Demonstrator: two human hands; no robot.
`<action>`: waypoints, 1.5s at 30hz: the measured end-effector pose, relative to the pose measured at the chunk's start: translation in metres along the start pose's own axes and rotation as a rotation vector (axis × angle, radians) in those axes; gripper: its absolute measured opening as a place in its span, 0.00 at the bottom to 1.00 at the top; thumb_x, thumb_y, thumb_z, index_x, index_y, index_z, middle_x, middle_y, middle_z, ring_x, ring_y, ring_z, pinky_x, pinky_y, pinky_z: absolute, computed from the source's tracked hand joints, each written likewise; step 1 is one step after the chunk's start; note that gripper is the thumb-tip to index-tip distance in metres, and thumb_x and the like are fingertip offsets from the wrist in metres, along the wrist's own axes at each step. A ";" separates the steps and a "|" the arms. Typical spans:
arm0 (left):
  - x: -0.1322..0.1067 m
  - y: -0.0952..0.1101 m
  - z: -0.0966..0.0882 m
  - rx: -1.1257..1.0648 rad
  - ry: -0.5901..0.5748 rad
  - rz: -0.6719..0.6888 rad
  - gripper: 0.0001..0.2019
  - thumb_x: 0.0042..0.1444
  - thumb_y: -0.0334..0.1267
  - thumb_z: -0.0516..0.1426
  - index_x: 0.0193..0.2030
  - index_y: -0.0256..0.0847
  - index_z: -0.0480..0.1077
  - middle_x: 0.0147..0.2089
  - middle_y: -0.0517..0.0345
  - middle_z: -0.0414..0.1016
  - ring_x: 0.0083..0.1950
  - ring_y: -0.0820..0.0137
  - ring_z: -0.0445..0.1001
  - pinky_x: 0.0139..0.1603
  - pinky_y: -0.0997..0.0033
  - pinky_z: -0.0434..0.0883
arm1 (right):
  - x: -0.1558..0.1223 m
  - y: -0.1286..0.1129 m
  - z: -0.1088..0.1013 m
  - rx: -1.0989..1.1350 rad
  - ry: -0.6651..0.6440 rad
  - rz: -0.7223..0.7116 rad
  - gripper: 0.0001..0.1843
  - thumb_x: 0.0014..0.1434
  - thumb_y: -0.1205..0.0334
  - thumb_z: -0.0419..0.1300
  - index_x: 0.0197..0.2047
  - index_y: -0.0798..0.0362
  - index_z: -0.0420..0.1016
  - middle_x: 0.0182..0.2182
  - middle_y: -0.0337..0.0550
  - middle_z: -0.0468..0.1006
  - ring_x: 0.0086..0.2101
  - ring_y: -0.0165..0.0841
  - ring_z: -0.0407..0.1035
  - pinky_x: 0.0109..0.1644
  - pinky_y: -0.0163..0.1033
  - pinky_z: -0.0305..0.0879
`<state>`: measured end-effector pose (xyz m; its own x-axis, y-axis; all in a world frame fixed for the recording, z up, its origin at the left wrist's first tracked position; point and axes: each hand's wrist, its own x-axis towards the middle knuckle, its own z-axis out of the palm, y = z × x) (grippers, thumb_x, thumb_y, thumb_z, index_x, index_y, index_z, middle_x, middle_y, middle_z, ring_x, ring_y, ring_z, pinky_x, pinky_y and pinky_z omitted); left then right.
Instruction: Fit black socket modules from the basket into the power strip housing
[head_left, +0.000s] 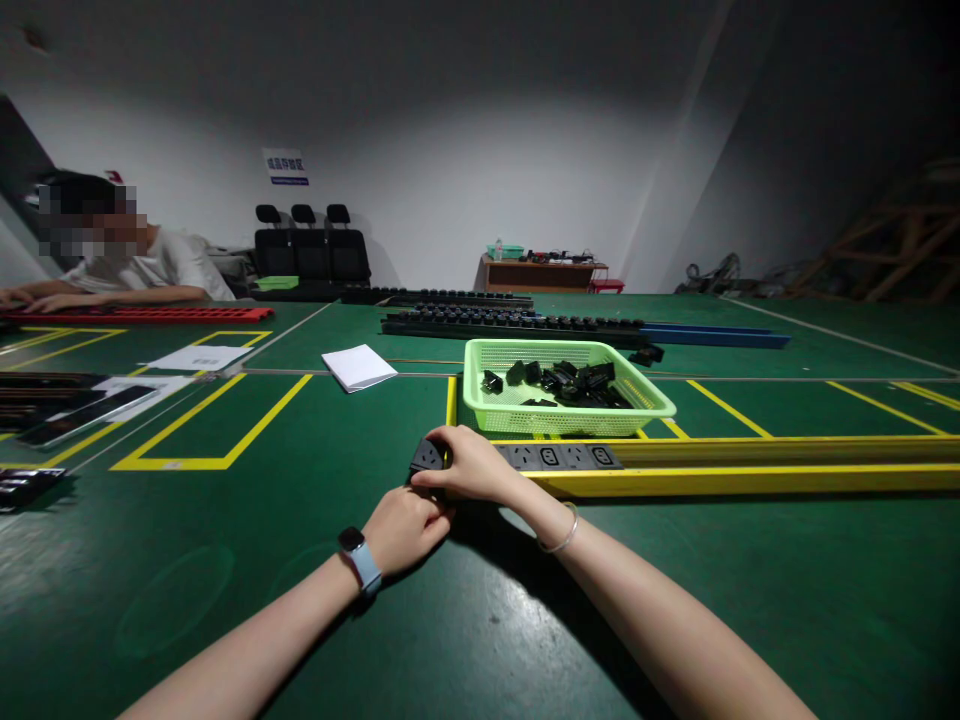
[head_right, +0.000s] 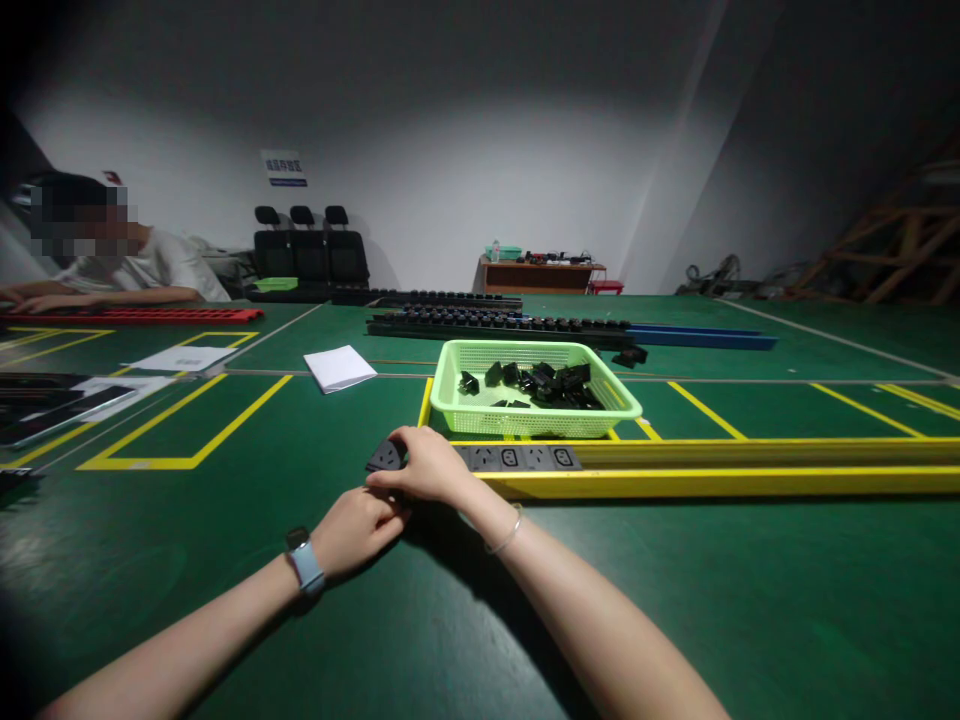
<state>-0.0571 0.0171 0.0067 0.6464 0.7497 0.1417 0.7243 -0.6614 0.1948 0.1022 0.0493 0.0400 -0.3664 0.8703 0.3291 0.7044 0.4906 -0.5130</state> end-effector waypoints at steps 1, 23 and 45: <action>0.000 0.000 0.000 0.005 -0.004 0.007 0.19 0.61 0.38 0.48 0.25 0.39 0.75 0.28 0.54 0.78 0.30 0.68 0.74 0.32 0.70 0.62 | 0.000 0.000 0.000 -0.001 -0.001 0.001 0.32 0.47 0.43 0.66 0.50 0.54 0.71 0.43 0.48 0.76 0.43 0.38 0.69 0.46 0.40 0.61; 0.000 0.001 0.000 0.045 -0.021 0.029 0.19 0.62 0.39 0.48 0.26 0.39 0.77 0.29 0.52 0.79 0.31 0.67 0.76 0.35 0.69 0.65 | -0.001 0.002 0.001 -0.034 0.001 -0.055 0.33 0.46 0.45 0.68 0.50 0.55 0.71 0.43 0.49 0.76 0.43 0.38 0.68 0.46 0.41 0.63; 0.000 0.003 -0.002 0.001 0.007 0.032 0.18 0.62 0.38 0.48 0.27 0.39 0.76 0.30 0.52 0.79 0.33 0.67 0.75 0.37 0.69 0.67 | -0.003 0.000 -0.004 -0.024 -0.077 -0.116 0.30 0.50 0.54 0.66 0.57 0.44 0.68 0.42 0.44 0.72 0.43 0.37 0.66 0.47 0.40 0.61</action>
<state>-0.0559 0.0154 0.0092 0.6674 0.7285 0.1545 0.7038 -0.6849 0.1887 0.1061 0.0471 0.0425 -0.4909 0.8091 0.3230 0.6686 0.5876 -0.4557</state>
